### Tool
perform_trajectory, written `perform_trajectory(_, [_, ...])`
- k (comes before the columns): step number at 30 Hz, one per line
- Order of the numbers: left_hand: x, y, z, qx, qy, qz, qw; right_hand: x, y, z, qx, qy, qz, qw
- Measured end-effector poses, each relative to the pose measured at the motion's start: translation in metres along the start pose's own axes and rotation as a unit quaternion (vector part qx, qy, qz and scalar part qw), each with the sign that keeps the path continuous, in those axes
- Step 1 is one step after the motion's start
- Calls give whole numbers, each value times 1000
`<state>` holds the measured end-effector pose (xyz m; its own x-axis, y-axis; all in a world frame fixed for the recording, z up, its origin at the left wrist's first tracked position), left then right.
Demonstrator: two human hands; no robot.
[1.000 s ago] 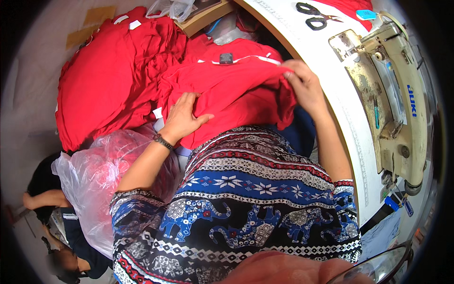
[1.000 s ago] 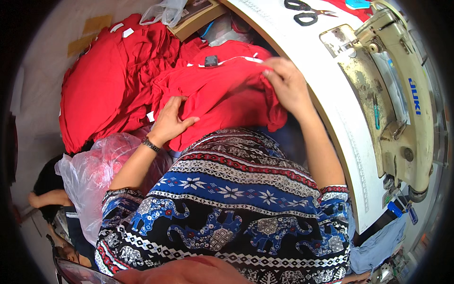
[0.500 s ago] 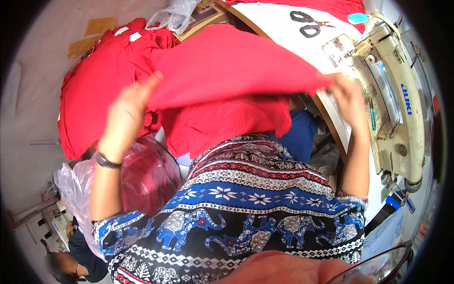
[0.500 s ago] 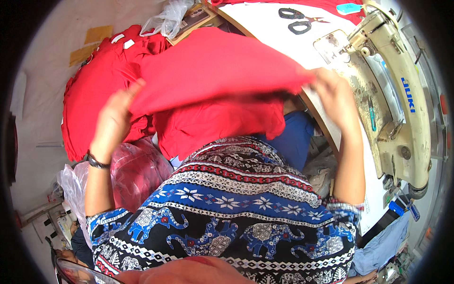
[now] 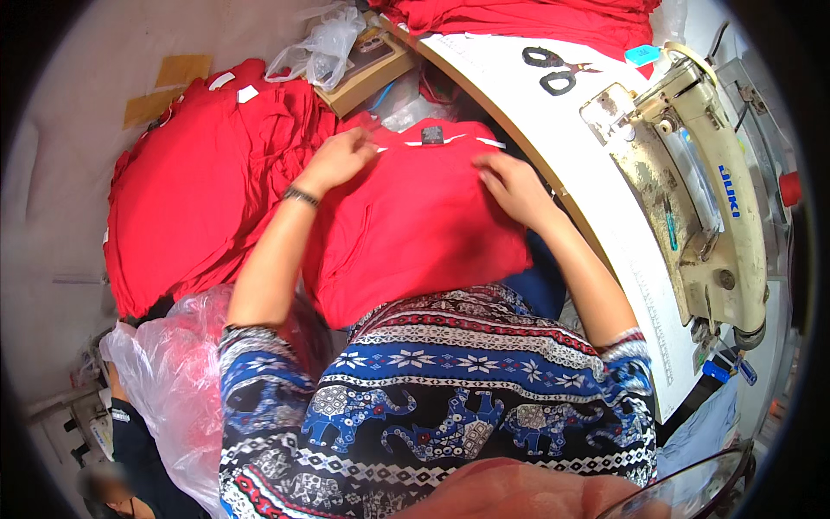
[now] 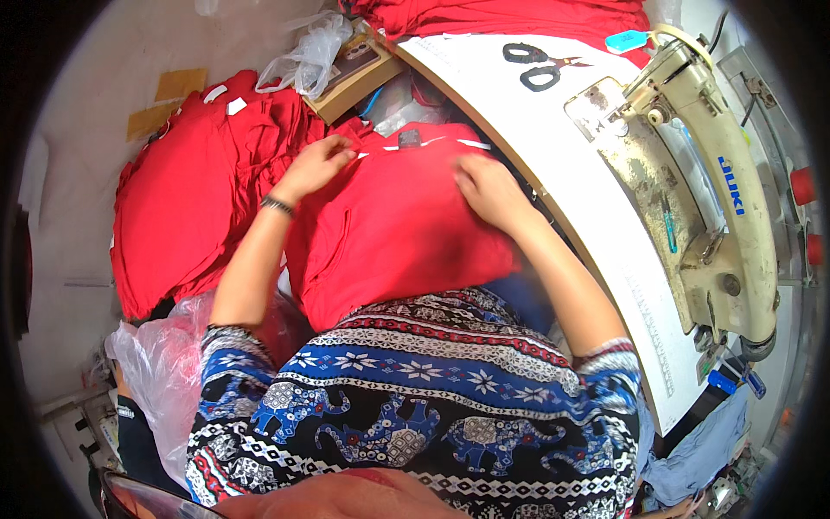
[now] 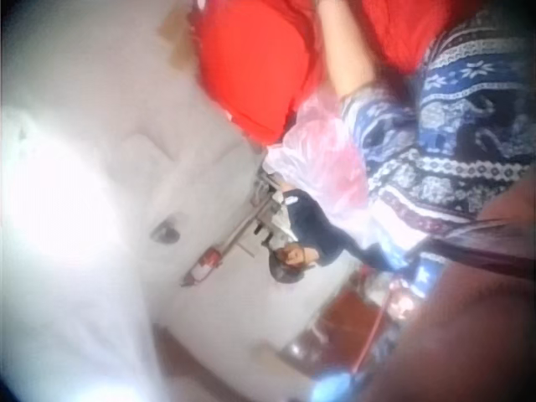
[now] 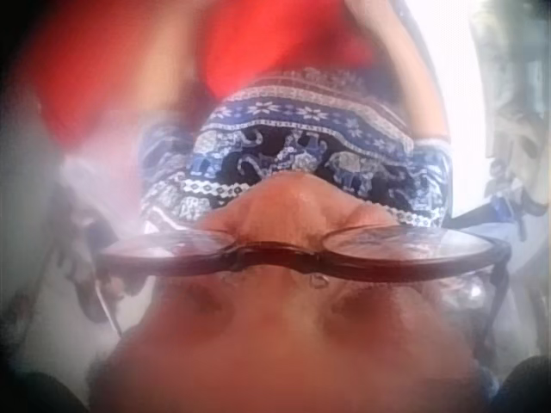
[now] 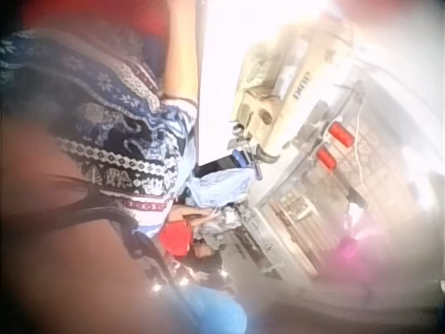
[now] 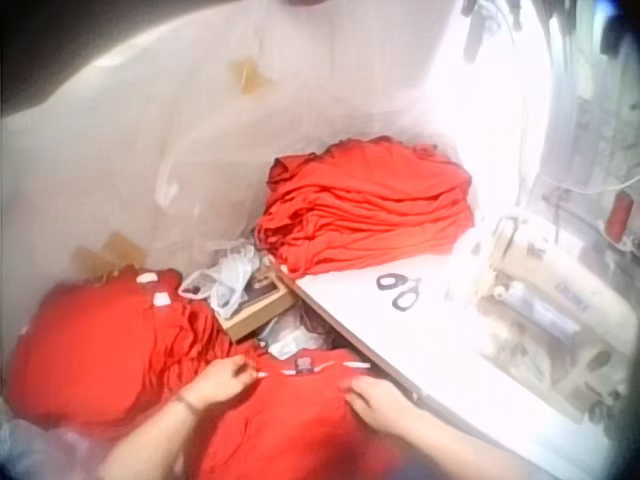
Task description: The person picks up red shirts from a pile, identifies white labels or tags on the necklines, and trims excess material or threads from them using shears before placing the shirts into another pile or bag.
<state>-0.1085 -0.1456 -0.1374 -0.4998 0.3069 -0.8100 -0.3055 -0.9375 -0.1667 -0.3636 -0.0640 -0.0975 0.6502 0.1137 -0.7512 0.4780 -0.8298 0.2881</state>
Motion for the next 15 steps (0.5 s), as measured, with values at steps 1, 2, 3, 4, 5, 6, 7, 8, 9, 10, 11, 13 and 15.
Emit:
perform_trajectory(1, [15,18,-9,25,-12,51,998,6,14,14,-16,-24,61,998])
perform_trajectory(2, [40,33,-12,6,-44,-6,999,17,23,32,-11,-51,86,995])
perform_trajectory(3, [56,41,-18,-15,-74,-56,996,27,35,44,-15,-77,111,991])
perform_trajectory(4, [61,42,-14,2,-144,-79,986,29,42,45,-19,-100,136,986])
perform_trajectory(5, [52,40,-14,29,-113,-27,993,38,44,52,-8,-88,90,992])
perform_trajectory(6, [41,34,11,66,-86,13,994,40,35,65,19,-83,45,995])
perform_trajectory(7, [22,19,36,98,-55,57,992,43,28,70,40,-72,2,997])
perform_trajectory(8, [10,-1,53,100,-49,55,992,29,19,52,27,-50,45,997])
perform_trajectory(9, [6,-33,77,112,-6,48,992,20,-3,32,18,-37,53,998])
perform_trajectory(10, [2,-59,96,154,7,40,987,12,-17,14,8,-34,67,997])
perform_trajectory(11, [13,-82,108,172,-14,-14,985,8,-31,2,-1,-31,80,996])
perform_trajectory(13, [46,-120,128,184,-58,-199,961,22,-67,6,42,23,79,996])
perform_trajectory(15, [61,-129,122,263,-95,-155,948,31,-90,17,94,82,112,986])
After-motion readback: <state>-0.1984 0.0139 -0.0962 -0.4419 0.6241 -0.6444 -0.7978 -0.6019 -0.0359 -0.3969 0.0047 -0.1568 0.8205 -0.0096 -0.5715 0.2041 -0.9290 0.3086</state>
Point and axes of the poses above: each hand's wrist, its own y-axis towards the middle knuckle, its own x-axis out of the palm, z = x × y, the point moved 9 cm from there along y, towards the middle knuckle, and after that the axes turned 9 degrees about -x, right-handed, at the moved point
